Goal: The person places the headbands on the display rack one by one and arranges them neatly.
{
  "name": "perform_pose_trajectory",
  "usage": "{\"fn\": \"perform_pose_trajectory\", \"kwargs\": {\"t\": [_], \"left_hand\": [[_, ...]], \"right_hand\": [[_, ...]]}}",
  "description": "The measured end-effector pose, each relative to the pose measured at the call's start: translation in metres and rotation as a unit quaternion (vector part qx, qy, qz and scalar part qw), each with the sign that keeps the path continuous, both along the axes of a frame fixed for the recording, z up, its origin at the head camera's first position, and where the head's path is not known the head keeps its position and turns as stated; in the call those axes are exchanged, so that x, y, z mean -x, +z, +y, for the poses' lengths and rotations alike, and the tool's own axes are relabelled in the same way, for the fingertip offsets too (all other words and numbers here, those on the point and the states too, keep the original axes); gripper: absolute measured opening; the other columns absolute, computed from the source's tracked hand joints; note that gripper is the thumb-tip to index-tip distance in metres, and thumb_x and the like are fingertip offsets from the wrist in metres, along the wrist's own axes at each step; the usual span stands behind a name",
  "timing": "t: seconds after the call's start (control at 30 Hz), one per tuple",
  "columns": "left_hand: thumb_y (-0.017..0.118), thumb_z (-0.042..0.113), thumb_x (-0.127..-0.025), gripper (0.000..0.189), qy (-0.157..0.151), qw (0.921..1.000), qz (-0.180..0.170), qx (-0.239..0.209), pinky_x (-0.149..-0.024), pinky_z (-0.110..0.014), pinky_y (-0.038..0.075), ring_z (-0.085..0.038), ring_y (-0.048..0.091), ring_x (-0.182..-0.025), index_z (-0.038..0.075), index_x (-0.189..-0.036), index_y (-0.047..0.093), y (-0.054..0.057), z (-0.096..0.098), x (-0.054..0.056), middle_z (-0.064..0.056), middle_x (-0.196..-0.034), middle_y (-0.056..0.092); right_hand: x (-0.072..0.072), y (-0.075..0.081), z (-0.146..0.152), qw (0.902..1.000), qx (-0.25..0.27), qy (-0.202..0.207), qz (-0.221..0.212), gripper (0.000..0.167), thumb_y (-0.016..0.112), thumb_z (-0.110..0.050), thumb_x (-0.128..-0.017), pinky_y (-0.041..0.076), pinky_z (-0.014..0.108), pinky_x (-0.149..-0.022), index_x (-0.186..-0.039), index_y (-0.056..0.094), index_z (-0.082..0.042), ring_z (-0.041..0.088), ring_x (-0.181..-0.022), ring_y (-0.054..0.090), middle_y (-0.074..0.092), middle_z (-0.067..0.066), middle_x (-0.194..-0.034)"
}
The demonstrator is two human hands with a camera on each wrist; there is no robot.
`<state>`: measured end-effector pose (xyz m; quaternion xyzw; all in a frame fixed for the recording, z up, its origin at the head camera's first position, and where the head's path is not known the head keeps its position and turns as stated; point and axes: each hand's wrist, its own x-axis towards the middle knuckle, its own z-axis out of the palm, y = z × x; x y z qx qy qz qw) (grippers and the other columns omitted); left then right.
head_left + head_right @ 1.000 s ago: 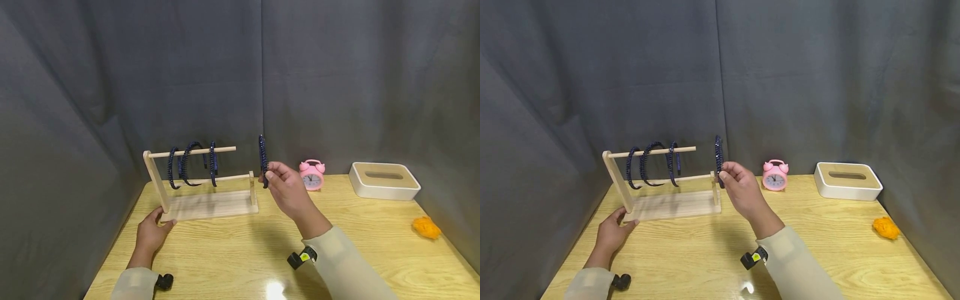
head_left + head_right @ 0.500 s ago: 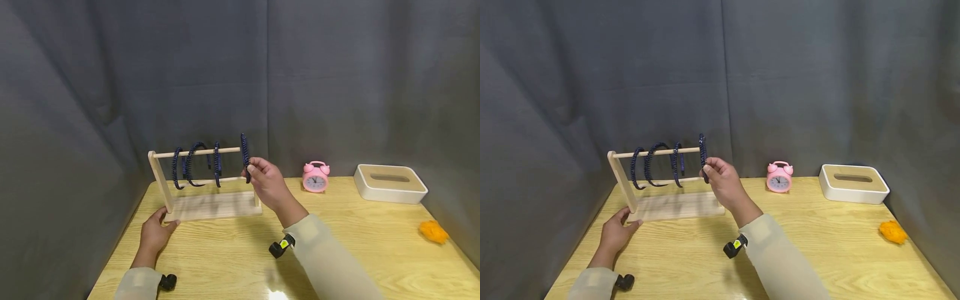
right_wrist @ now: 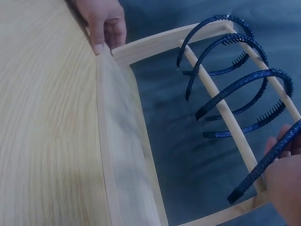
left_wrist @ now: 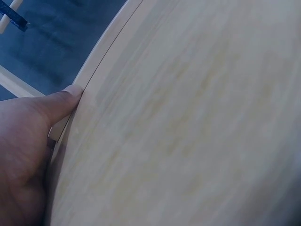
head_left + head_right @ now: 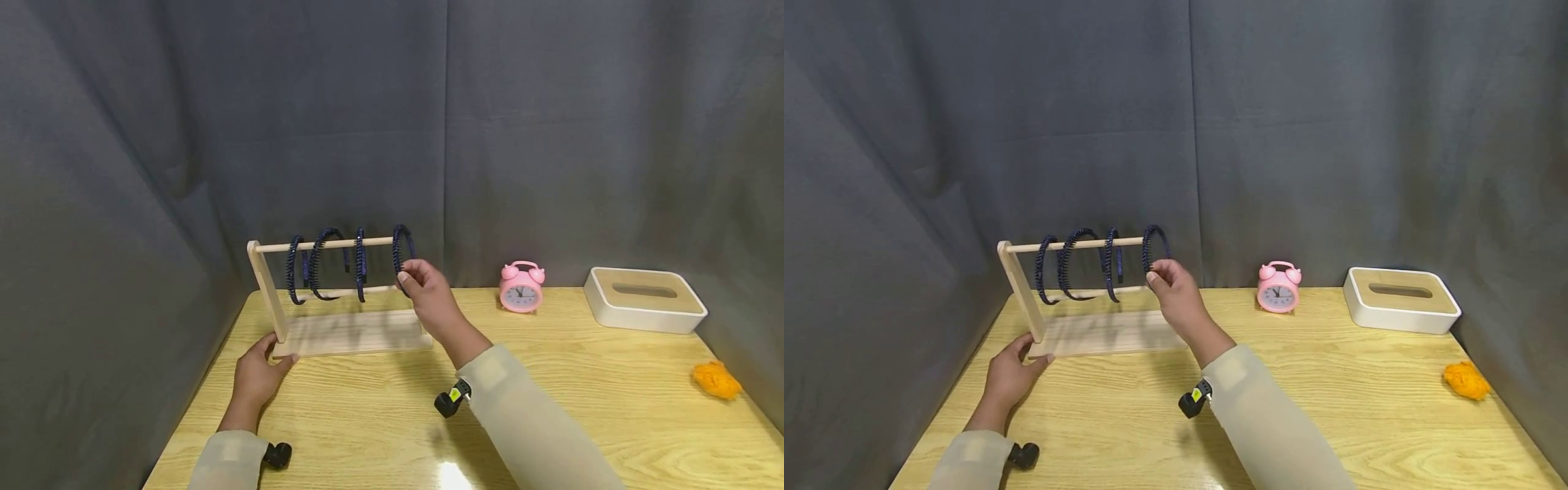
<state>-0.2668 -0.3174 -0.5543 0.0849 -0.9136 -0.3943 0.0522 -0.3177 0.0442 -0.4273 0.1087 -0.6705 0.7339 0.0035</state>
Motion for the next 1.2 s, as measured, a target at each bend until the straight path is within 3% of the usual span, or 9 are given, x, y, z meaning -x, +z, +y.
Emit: {"fn": "perform_pose_trajectory", "kwargs": {"t": [0.33, 0.47, 0.63, 0.77, 1.2], "left_hand": [[0.078, 0.038, -0.104, 0.074, -0.004, 0.9999, -0.011, -0.002, -0.126, -0.072, 0.036, -0.047, 0.042, -0.158, 0.014, -0.167, 0.047, -0.0014, -0.0029, 0.0001, -0.024, -0.169, 0.045], [0.078, 0.037, -0.103, 0.074, -0.004, 0.9999, -0.010, -0.003, -0.126, -0.072, 0.035, -0.047, 0.042, -0.158, 0.014, -0.167, 0.047, -0.0014, -0.0030, -0.0001, -0.024, -0.170, 0.045], [0.079, 0.037, -0.103, 0.074, -0.003, 1.0000, -0.007, -0.004, -0.126, -0.073, 0.035, -0.047, 0.042, -0.158, 0.014, -0.166, 0.047, -0.0008, -0.0025, -0.0001, -0.025, -0.169, 0.045], [0.079, 0.036, -0.103, 0.074, -0.004, 1.0000, -0.004, -0.002, -0.126, -0.074, 0.035, -0.048, 0.043, -0.157, 0.013, -0.166, 0.048, -0.0004, -0.0021, 0.0004, -0.025, -0.168, 0.046], [0.079, 0.037, -0.103, 0.076, -0.005, 1.0000, -0.004, 0.004, -0.126, -0.072, 0.035, -0.047, 0.044, -0.156, 0.011, -0.167, 0.047, -0.0025, -0.0025, 0.0017, -0.025, -0.167, 0.047]], "right_hand": [[0.0009, 0.0033, -0.0058, 0.9997, -0.011, 0.016, 0.012, 0.019, 0.053, -0.009, -0.116, 0.057, 0.027, -0.096, -0.129, 0.061, 0.002, 0.046, -0.122, 0.065, 0.066, 0.011, -0.113], [0.0018, 0.0052, -0.0066, 0.9996, -0.023, 0.015, 0.002, 0.020, 0.053, -0.011, -0.117, 0.057, 0.034, -0.102, -0.131, 0.061, 0.000, 0.045, -0.127, 0.066, 0.067, 0.014, -0.119], [0.0037, 0.0066, -0.0061, 0.9994, -0.026, 0.010, -0.019, 0.020, 0.053, -0.011, -0.117, 0.057, 0.041, -0.114, -0.133, 0.062, -0.002, 0.034, -0.125, 0.071, 0.067, 0.015, -0.125], [0.0041, 0.0090, -0.0061, 0.9993, -0.021, 0.019, -0.025, 0.026, 0.052, -0.008, -0.116, 0.052, 0.045, -0.121, -0.141, 0.059, -0.001, 0.033, -0.131, 0.069, 0.065, 0.019, -0.133], [0.0026, 0.0066, -0.0027, 0.9987, -0.042, 0.027, -0.011, 0.033, 0.052, -0.010, -0.117, 0.047, 0.048, -0.125, -0.148, 0.057, -0.002, 0.032, -0.140, 0.064, 0.066, 0.019, -0.142]]}}
